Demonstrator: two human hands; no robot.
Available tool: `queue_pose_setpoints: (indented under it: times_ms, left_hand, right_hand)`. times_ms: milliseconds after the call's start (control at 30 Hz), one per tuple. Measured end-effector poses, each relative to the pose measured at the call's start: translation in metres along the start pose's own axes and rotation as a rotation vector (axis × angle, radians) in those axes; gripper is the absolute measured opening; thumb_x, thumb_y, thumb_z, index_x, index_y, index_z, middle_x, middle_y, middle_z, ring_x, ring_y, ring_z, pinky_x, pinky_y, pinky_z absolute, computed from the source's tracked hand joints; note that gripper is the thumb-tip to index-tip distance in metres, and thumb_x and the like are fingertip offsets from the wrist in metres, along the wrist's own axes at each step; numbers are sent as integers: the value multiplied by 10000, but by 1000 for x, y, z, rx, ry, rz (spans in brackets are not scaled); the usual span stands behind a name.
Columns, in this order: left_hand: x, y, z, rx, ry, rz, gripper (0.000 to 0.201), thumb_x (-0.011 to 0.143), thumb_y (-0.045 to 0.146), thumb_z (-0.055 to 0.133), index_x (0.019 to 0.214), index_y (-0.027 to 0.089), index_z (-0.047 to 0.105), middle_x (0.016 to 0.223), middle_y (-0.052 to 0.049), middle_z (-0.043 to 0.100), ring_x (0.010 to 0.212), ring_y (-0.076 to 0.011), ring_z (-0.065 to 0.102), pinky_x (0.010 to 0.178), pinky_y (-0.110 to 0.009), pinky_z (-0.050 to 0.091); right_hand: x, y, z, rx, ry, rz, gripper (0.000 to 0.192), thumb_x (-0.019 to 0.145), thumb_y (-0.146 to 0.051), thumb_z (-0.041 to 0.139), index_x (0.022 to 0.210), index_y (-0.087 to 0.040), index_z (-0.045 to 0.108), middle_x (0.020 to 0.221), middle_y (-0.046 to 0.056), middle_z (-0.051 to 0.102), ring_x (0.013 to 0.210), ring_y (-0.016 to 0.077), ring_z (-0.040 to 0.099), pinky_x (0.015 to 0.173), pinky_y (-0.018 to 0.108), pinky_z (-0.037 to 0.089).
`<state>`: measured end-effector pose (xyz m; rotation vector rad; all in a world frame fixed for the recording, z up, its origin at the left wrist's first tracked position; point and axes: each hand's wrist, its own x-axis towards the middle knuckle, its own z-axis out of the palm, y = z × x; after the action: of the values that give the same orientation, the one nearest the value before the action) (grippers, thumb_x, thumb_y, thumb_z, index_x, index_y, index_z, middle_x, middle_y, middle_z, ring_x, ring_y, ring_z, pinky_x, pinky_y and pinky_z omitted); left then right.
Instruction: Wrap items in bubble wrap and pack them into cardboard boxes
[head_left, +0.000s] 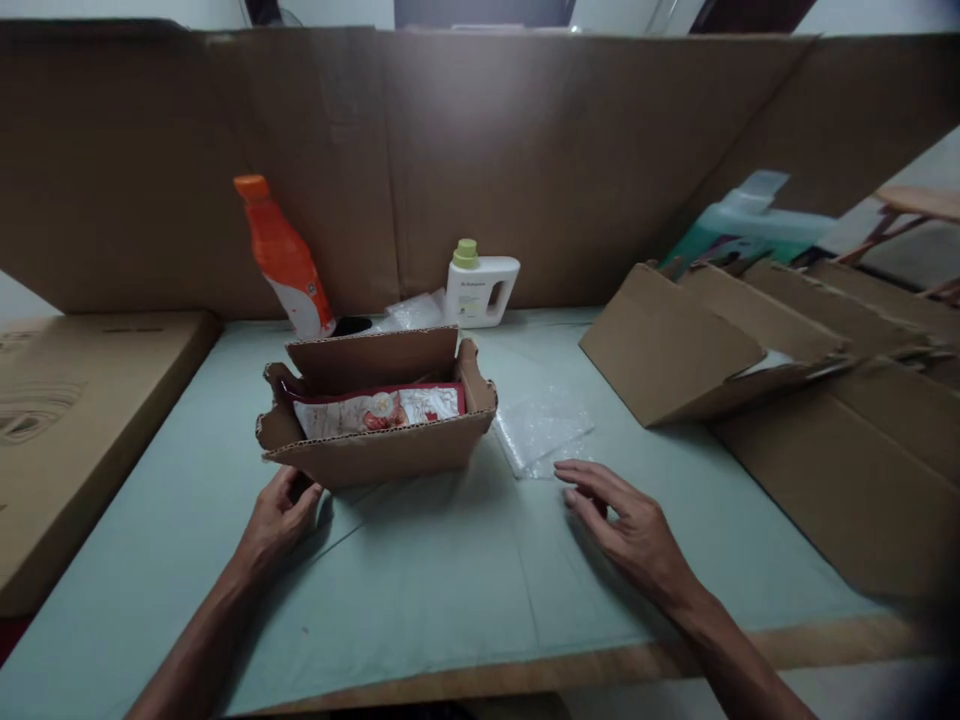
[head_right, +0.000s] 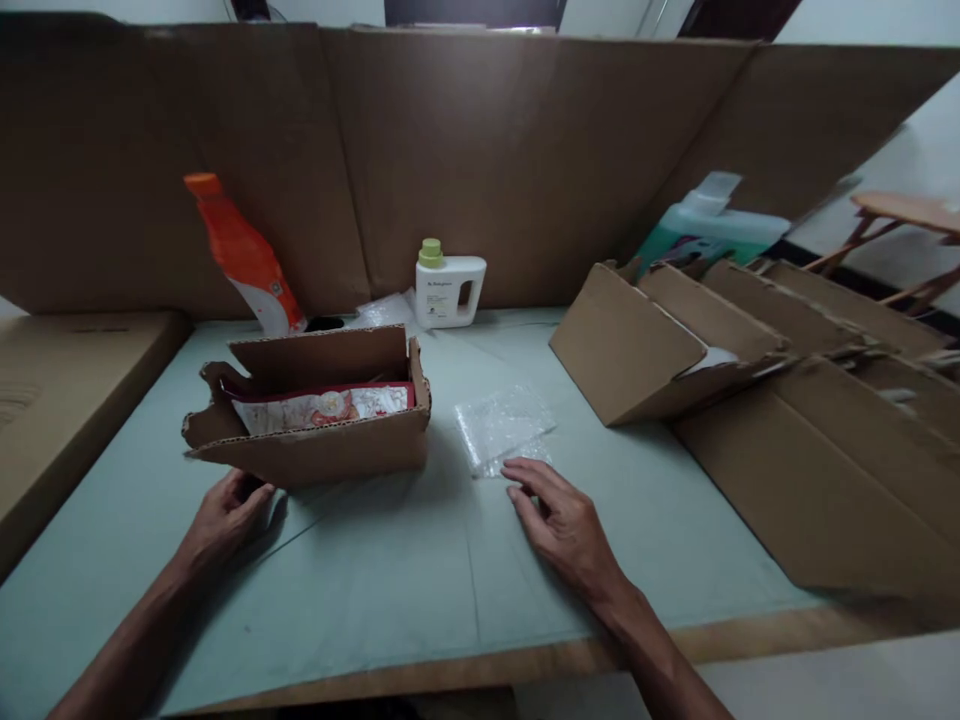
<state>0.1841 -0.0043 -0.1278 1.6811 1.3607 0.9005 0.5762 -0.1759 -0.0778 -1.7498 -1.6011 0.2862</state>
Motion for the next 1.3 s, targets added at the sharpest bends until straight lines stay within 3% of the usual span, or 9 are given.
queue_pose_setpoints:
  times_ms: [167, 333, 500, 667, 767, 867, 1067, 1200, 1300]
  left_hand:
    - [-6, 8, -2, -67, -77, -9, 450, 693, 395, 693, 1074, 167, 617, 1045, -109, 729, 972, -258, 677, 879, -365, 545]
    - [6, 17, 19, -14, -31, 2, 383, 716, 411, 609, 1003, 160, 624, 918, -70, 725, 874, -247, 671, 794, -353, 545]
    - [46, 26, 38, -55, -12, 27, 400, 738, 288, 591, 1109, 144, 632, 992, -66, 728, 918, -232, 663, 833, -335, 531]
    - [72, 28, 54, -76, 53, 23, 480, 837, 230, 550, 1300, 106, 571, 1199, -150, 687, 1099, -248, 646, 1000, -391, 492]
    - [51, 20, 56, -103, 64, -3, 603, 854, 230, 573, 1432, 102, 460, 1370, -206, 602, 1259, -265, 596, 1099, -431, 445]
    - [5, 7, 50, -54, 22, 23, 652, 848, 267, 612, 1461, 118, 446, 1473, -215, 522, 1362, -299, 523, 1165, -489, 392]
    - [-73, -16, 40, 210, -44, 332, 379, 912, 312, 567, 1259, 194, 662, 1309, -146, 667, 1308, -329, 566, 1074, -552, 493]
    - [-101, -11, 48, 312, -52, 507, 279, 909, 248, 573, 1146, 228, 719, 1300, -118, 688, 1293, -328, 577, 997, -524, 557]
    - [-112, -6, 53, 358, -67, 572, 255, 900, 213, 571, 1096, 223, 733, 1308, -123, 687, 1295, -329, 576, 973, -510, 574]
  right_hand:
    - [31, -21, 39, 166, -113, -11, 535, 870, -354, 624, 1381, -210, 556, 1381, 151, 610, 1058, 254, 687, 721, 346, 605]
    - [74, -23, 87, 268, -218, 82, 577, 790, -347, 654, 1333, -177, 557, 1096, 124, 725, 854, 246, 689, 692, 354, 569]
    - [120, -13, 94, 282, -178, 150, 487, 742, -338, 668, 1195, -168, 623, 1023, 112, 740, 835, 251, 684, 715, 356, 560]
    - [134, -10, 95, 324, -119, 150, 535, 805, -355, 585, 1295, -139, 575, 1117, 150, 720, 922, 255, 700, 777, 386, 571]
    - [107, -5, 82, 286, -3, 68, 412, 878, -389, 570, 1230, -187, 640, 1195, 131, 704, 992, 243, 699, 830, 391, 567]
    - [73, 13, 53, 197, 109, 29, 292, 897, -405, 582, 1072, -212, 714, 1250, 117, 693, 1112, 256, 668, 838, 378, 565]
    - [44, 52, -3, -48, 133, 319, 416, 861, -455, 528, 1094, -163, 711, 1119, 138, 728, 931, 260, 699, 752, 379, 559]
    - [50, 51, 0, -117, 46, 347, 496, 828, -472, 610, 1213, -170, 685, 831, 66, 745, 730, 230, 691, 666, 332, 519]
    - [58, 43, 16, -216, -40, 340, 560, 833, -446, 631, 1331, -189, 632, 771, 43, 738, 710, 228, 687, 655, 313, 487]
